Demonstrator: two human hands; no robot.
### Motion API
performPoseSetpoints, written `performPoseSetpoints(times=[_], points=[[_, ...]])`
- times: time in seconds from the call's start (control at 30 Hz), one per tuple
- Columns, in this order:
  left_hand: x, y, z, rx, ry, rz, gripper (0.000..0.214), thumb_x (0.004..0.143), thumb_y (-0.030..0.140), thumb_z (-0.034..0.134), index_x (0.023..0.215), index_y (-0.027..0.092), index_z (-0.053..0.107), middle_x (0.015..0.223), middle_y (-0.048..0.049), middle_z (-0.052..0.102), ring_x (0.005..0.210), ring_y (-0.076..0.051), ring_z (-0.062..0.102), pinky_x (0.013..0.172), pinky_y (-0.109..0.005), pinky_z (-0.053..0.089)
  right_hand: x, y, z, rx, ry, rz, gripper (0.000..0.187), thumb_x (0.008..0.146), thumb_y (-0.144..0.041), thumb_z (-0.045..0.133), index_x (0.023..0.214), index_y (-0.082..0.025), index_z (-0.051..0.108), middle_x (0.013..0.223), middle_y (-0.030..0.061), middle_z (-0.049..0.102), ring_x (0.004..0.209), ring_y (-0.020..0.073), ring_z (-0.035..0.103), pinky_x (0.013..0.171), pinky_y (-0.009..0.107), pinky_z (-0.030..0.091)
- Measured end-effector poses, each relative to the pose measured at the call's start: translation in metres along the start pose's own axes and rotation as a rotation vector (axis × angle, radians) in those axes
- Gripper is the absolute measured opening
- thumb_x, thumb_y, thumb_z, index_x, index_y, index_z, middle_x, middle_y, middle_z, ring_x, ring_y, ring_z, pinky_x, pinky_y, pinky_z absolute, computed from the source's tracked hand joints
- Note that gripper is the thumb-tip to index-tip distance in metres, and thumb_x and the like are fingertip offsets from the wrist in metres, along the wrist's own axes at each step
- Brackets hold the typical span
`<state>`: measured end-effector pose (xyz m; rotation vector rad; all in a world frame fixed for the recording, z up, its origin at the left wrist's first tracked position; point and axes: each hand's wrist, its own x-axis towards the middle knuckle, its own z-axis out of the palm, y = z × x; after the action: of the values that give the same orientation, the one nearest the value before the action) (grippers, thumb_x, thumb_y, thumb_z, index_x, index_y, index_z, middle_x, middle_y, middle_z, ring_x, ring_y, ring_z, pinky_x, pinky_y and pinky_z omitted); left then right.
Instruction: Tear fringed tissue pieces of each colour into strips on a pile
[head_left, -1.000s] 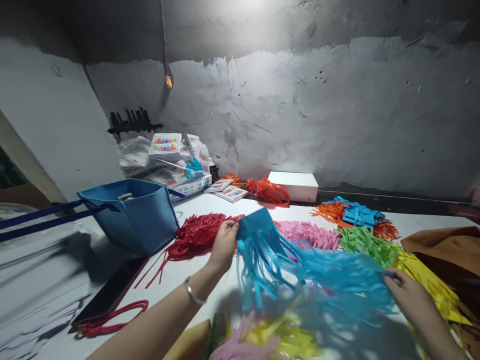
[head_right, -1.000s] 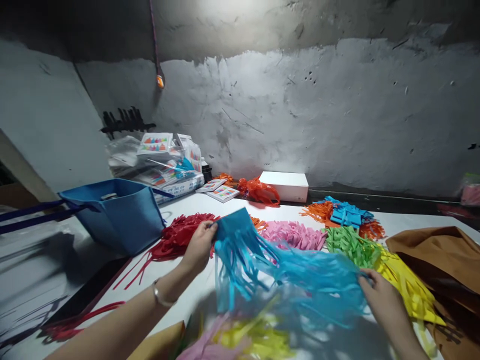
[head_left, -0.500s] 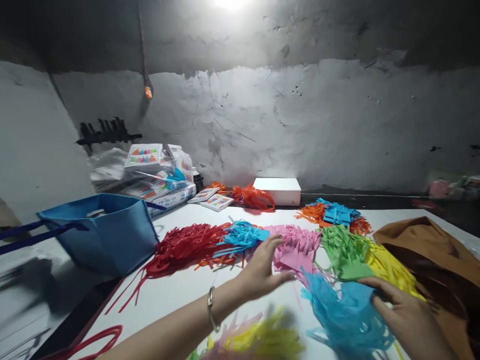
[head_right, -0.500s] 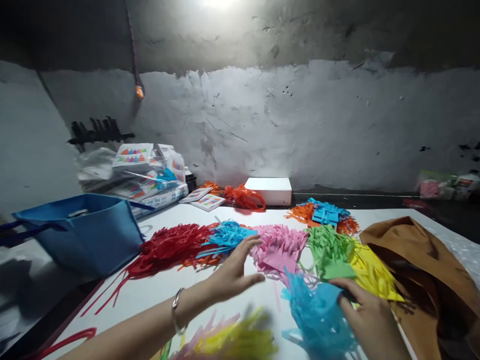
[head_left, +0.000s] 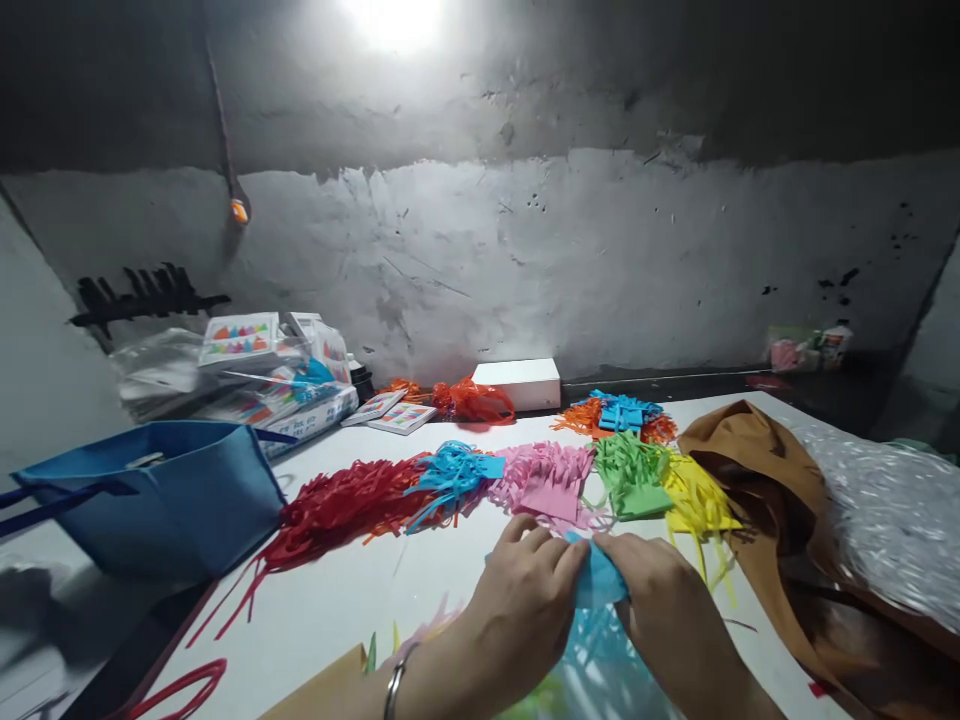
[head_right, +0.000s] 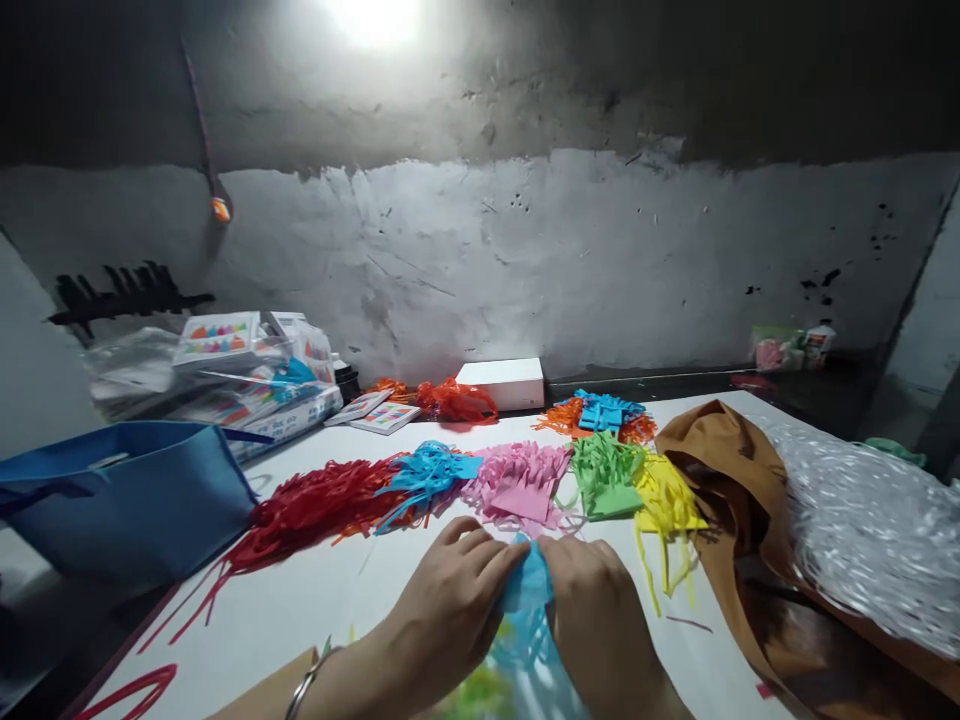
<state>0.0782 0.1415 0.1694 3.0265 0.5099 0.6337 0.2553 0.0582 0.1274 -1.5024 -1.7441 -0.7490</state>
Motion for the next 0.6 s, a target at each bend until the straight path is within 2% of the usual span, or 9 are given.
performPoseSetpoints(times=[0.1,0.2,0.27,0.33,0.37,0.43,0.53,0.6], points=[[-0.015,0.012,-0.019,-0.339,0.077,-0.121,0.042,0.087,0.040,0.066,0.124,0.022,0.059,0.116,-0.0127,0.070,0.102,-0.032,0.063,0.092,-0.049,0.051,-0.009,-0.002,-0.018,0.021,0.102,-0.103,0.040,0.083,0.001,0.041,0.112,-0.013,0.065,0.084,0.0089,0.073,0.077,0.0237,0.070,0.077,0.041,0.055],[-0.018,0.013,-0.026,-0.725,0.145,-0.322,0.057,0.090,0.067,0.056,0.125,0.023,0.060,0.128,-0.0127,0.064,0.115,-0.031,0.059,0.100,-0.044,0.048,-0.022,-0.002,-0.046,0.074,0.149,-0.307,0.039,0.094,-0.003,0.046,0.130,-0.008,0.058,0.101,0.0122,0.075,0.098,0.0217,0.071,0.103,0.043,0.046],[-0.016,0.014,-0.022,-0.908,0.097,-0.384,0.064,0.085,0.078,0.052,0.109,0.021,0.068,0.113,-0.0108,0.070,0.106,-0.030,0.062,0.096,-0.044,0.049,-0.032,-0.001,-0.064,0.082,0.113,-0.372,0.039,0.100,-0.009,0.043,0.137,-0.009,0.055,0.110,0.0116,0.075,0.110,0.0211,0.069,0.111,0.042,0.040],[-0.017,0.018,-0.016,-1.022,0.021,-0.383,0.070,0.078,0.085,0.053,0.087,0.018,0.072,0.089,-0.0076,0.072,0.087,-0.027,0.065,0.081,-0.039,0.054,-0.042,-0.001,-0.078,0.072,0.092,-0.380,0.039,0.104,-0.011,0.037,0.138,-0.010,0.056,0.116,0.0112,0.075,0.117,0.0216,0.067,0.116,0.042,0.034],[-0.020,0.023,-0.013,-1.054,-0.005,-0.374,0.073,0.075,0.088,0.053,0.079,0.018,0.071,0.079,-0.0065,0.070,0.079,-0.026,0.065,0.074,-0.037,0.055,-0.046,-0.001,-0.083,0.070,0.088,-0.387,0.039,0.105,-0.012,0.035,0.137,-0.010,0.057,0.117,0.0115,0.074,0.118,0.0216,0.066,0.118,0.042,0.031],[-0.028,0.037,-0.006,-1.104,-0.022,-0.369,0.077,0.075,0.090,0.048,0.077,0.017,0.071,0.074,-0.0069,0.069,0.072,-0.024,0.065,0.066,-0.035,0.054,-0.055,-0.002,-0.090,0.074,0.075,-0.399,0.039,0.105,-0.012,0.033,0.135,-0.008,0.058,0.117,0.0122,0.074,0.119,0.0209,0.066,0.120,0.042,0.028],[-0.047,0.067,0.010,-1.217,-0.079,-0.427,0.072,0.091,0.080,0.037,0.092,0.017,0.073,0.085,-0.0089,0.072,0.076,-0.023,0.068,0.066,-0.034,0.056,-0.068,-0.007,-0.093,0.100,0.086,-0.374,0.038,0.103,-0.008,0.036,0.134,-0.008,0.057,0.114,0.0125,0.075,0.117,0.0192,0.066,0.118,0.042,0.029],[-0.061,0.090,0.025,-1.263,-0.135,-0.472,0.056,0.099,0.065,0.043,0.102,0.017,0.071,0.094,-0.0080,0.073,0.080,-0.022,0.069,0.068,-0.035,0.057,-0.078,-0.009,-0.090,0.126,0.107,-0.336,0.037,0.101,-0.005,0.037,0.133,-0.007,0.057,0.110,0.0129,0.075,0.114,0.0188,0.067,0.116,0.043,0.033]])
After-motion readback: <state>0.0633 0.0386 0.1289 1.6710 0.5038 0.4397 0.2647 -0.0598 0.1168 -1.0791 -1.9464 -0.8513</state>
